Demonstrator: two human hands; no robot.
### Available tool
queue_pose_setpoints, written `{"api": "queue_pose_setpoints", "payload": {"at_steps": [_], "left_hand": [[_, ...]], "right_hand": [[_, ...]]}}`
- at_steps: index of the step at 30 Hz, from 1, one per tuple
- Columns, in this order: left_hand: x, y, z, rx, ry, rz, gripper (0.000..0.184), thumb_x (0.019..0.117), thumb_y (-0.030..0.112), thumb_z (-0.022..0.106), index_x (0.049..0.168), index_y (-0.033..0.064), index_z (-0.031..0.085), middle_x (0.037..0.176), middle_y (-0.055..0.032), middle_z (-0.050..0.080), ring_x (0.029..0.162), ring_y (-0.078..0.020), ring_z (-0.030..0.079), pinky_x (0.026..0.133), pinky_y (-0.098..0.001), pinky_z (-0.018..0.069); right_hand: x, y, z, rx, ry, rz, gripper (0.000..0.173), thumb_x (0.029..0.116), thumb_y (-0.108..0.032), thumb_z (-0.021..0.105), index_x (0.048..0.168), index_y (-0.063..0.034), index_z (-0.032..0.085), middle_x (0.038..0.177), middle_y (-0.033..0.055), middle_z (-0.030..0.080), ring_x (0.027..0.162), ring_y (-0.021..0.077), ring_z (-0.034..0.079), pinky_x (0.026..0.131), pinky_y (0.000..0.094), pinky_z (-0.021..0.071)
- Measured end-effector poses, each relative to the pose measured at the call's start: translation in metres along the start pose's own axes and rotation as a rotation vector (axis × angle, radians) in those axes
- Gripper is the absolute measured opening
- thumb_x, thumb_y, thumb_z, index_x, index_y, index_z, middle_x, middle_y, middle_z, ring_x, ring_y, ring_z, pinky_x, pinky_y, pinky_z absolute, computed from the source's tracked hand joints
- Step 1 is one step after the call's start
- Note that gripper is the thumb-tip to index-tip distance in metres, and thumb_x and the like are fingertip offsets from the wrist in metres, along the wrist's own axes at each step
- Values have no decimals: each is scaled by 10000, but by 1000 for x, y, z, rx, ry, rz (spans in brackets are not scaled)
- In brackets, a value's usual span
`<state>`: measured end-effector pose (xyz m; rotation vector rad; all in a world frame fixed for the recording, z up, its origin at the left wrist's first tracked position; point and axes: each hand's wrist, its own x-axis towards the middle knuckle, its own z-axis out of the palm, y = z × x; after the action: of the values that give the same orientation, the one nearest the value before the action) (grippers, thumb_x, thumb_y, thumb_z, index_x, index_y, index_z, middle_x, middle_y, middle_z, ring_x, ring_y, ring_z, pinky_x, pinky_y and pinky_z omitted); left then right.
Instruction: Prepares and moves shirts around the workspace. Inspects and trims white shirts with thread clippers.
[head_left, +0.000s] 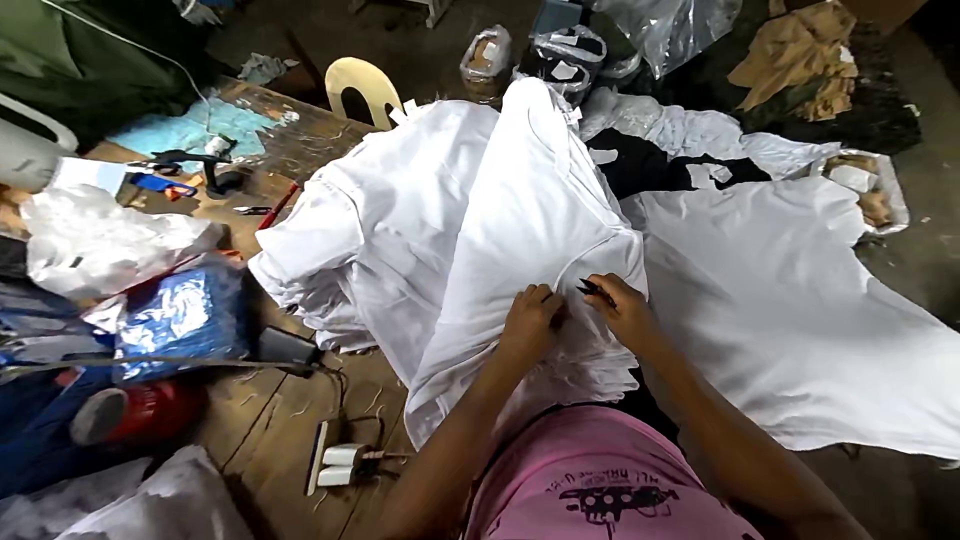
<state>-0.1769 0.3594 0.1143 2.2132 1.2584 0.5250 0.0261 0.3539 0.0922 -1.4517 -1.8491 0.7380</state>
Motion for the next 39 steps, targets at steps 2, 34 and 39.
{"api": "queue_pose_setpoints", "payload": {"at_steps": [2, 34, 39], "left_hand": [[-16, 3, -6, -27, -95, 12, 183, 934, 62, 637, 1006, -83, 724, 1089, -270, 692, 1086, -457, 645, 961, -612, 469], [-17, 15, -4, -3, 161, -290, 256, 1021, 127, 562, 1055, -79, 709, 967, -223, 728, 902, -366, 723, 850, -524, 566], [-21, 19, 6, -44, 241, -238, 230, 1005, 111, 587, 1017, -84, 709, 912, -206, 725, 841, -321, 726, 807, -462, 586]], "right_hand": [[-7, 2, -4, -34, -66, 3, 352, 1028, -207, 582, 1230, 69, 666, 1070, 233, 690, 922, 312, 693, 857, 431, 572], [1, -8, 16, -150, -97, -75, 340, 1030, -199, 576, 1227, 62, 671, 1080, 253, 697, 999, 409, 696, 909, 531, 548], [12, -19, 30, -181, -55, -109, 302, 1042, -176, 549, 1170, 52, 700, 1027, 236, 715, 940, 399, 722, 842, 530, 580]]}}
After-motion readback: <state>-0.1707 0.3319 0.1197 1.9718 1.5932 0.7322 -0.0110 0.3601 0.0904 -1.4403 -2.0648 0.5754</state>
